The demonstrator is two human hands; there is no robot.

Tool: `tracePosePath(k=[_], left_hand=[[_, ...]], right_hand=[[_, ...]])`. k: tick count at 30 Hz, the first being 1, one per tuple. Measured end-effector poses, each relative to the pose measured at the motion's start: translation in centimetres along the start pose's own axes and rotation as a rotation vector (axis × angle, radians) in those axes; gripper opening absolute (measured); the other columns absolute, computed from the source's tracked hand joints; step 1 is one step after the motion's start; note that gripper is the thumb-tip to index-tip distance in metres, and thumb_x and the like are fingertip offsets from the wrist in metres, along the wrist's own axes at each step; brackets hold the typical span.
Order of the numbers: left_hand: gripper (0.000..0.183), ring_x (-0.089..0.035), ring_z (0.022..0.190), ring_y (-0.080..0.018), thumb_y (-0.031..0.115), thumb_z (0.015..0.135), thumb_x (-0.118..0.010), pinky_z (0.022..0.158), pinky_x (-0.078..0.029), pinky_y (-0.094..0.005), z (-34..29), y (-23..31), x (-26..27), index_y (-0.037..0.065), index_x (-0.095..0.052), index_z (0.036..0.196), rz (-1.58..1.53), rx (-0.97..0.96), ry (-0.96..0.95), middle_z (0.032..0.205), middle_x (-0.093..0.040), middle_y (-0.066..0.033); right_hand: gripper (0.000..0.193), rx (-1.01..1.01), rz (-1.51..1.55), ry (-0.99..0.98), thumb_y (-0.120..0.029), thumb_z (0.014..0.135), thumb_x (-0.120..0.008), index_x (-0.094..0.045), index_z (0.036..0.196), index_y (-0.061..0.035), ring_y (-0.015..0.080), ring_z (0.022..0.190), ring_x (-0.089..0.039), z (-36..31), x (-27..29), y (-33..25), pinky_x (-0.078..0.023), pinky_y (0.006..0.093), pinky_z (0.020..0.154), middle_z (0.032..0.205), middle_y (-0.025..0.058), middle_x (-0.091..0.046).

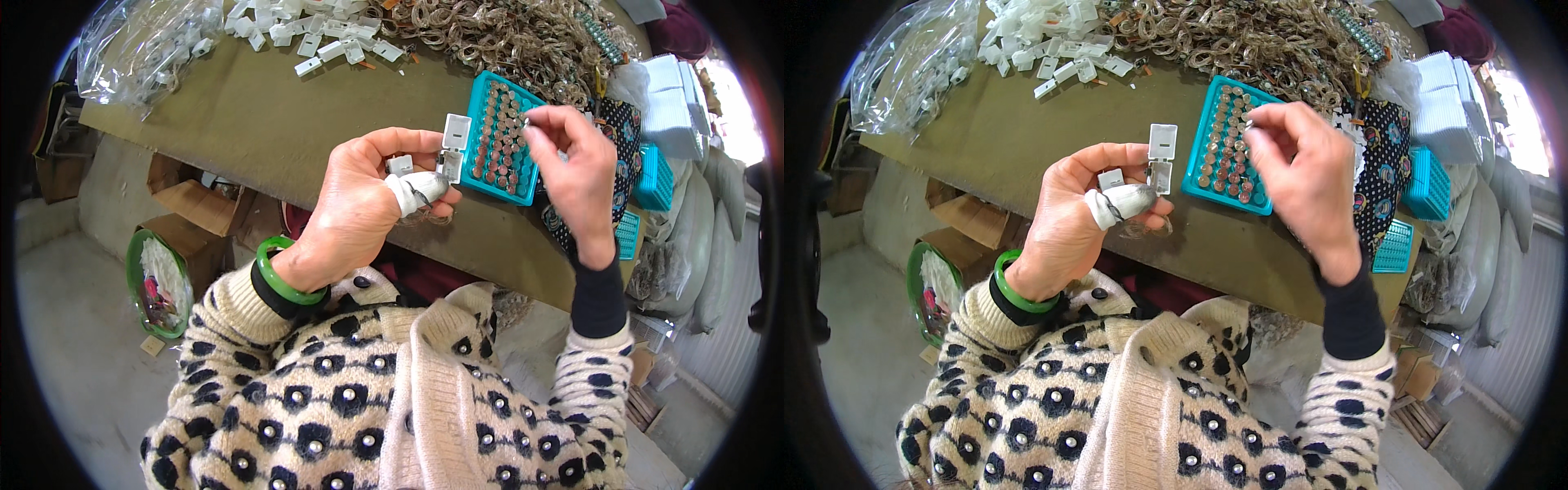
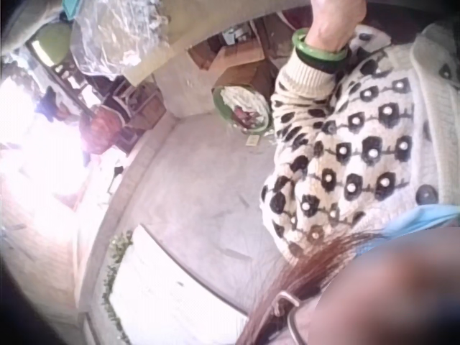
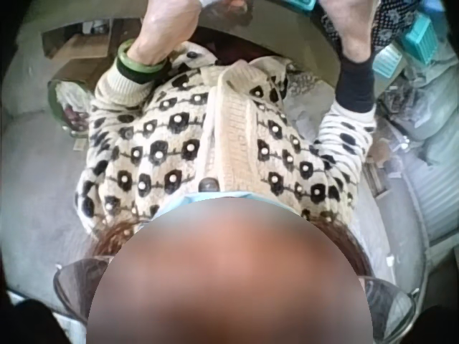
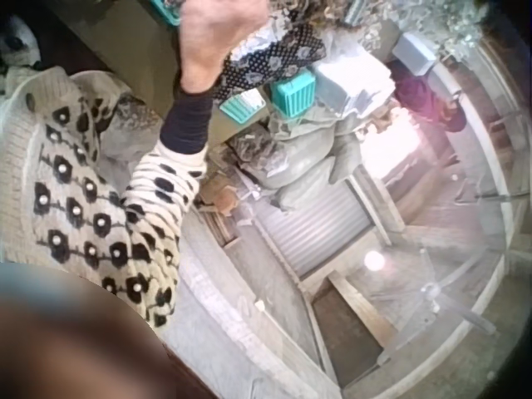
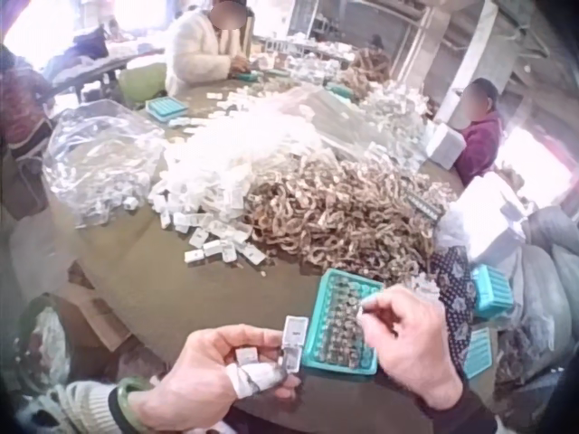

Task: The person repeatedly picks small white plastic housings and copper-colored metal contacts from a table, inserts the contacts into the housings, and places the assembled units into a blue tray. The person continues this cycle throughout the clip.

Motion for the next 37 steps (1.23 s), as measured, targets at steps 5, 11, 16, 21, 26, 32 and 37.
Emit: tracePosePath(k=[5,11,16,21,26,32,37], left_hand=[[0.031,-0.071,0.081,-0.0227,-0.002,0.086,-0.068,0.072,-0.062,-0.0335,-0.2,-0.3,-0.5,-0.006,-0.061,0.116,0.050,-0.020,-0.005,0.095,-0.066,-0.0120],[0.031,-0.070,0.080,-0.0196,0.000,0.086,-0.069,0.070,-0.061,-0.0298,-0.9,-0.5,-0.8,-0.006,-0.061,0.116,0.085,-0.049,-0.023,0.094,-0.066,-0.0103],[0.031,-0.070,0.079,-0.0187,0.002,0.086,-0.070,0.068,-0.060,-0.0294,-1.2,-0.8,-0.9,-0.006,-0.061,0.115,0.031,-0.016,-0.030,0.093,-0.066,-0.0104],[0.028,-0.067,0.071,-0.0155,0.005,0.085,-0.072,0.060,-0.056,-0.0269,-1.1,-1.2,-0.5,-0.003,-0.061,0.110,0.063,0.040,-0.027,0.089,-0.065,-0.0098],[0.021,-0.055,0.058,-0.0096,0.011,0.087,-0.070,0.046,-0.039,-0.0225,-0.8,-1.6,-0.2,0.003,-0.058,0.103,-0.075,0.070,-0.064,0.082,-0.062,-0.0068],[0.026,-0.059,0.062,-0.0126,0.017,0.090,-0.069,0.049,-0.042,-0.0222,-0.3,-1.3,-0.2,0.003,-0.059,0.109,-0.172,0.038,-0.134,0.096,-0.066,-0.0130],[0.040,-0.071,0.094,-0.0312,0.021,0.091,-0.069,0.063,-0.058,-0.0300,0.2,-1.1,-0.1,0.006,-0.057,0.126,-0.160,0.078,-0.160,0.124,-0.062,-0.0212]], right_hand=[[0.020,0.275,0.040,0.098,0.007,0.078,-0.071,-0.065,0.095,-0.0003,0.0192,0.072,-0.064,-4.2,-2.6,-5.5,-0.052,0.0282,0.064,0.088,0.0112,-0.065],[0.021,0.322,0.099,0.135,0.008,0.078,-0.073,-0.066,0.096,0.0000,0.0205,0.074,-0.064,-5.2,-4.2,-5.8,-0.051,0.0286,0.064,0.087,0.0118,-0.065],[0.021,0.288,0.142,0.105,0.009,0.078,-0.070,-0.065,0.096,0.0004,0.0266,0.075,-0.063,-5.8,-4.0,-5.8,-0.052,0.0335,0.064,0.086,0.0128,-0.062],[0.015,0.273,0.241,0.060,0.007,0.083,-0.067,-0.067,0.097,0.0007,0.0246,0.075,-0.064,-5.9,-3.4,-5.7,-0.051,0.0311,0.065,0.086,0.0127,-0.063],[0.011,0.148,-0.046,0.290,0.003,0.087,-0.062,-0.067,0.097,-0.0005,0.0255,0.073,-0.063,-3.3,-0.4,-1.3,-0.051,0.0336,0.067,0.089,0.0127,-0.064],[0.014,0.240,-0.474,0.168,0.001,0.082,-0.066,-0.067,0.096,-0.0020,0.0278,0.079,-0.061,-0.5,-1.8,2.1,-0.050,0.0374,0.070,0.088,0.0111,-0.059],[0.013,0.087,-0.394,0.054,-0.004,0.082,-0.068,-0.068,0.095,-0.0036,0.0291,0.089,-0.061,-0.4,-1.6,4.1,-0.051,0.0369,0.075,0.092,0.0108,-0.061]])
Point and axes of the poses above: each hand's wrist, its own z-axis towards the middle knuckle, its own x-axis out of the back of the hand, y = z × x, the point moved 8 cm from there along z, towards the middle knuckle
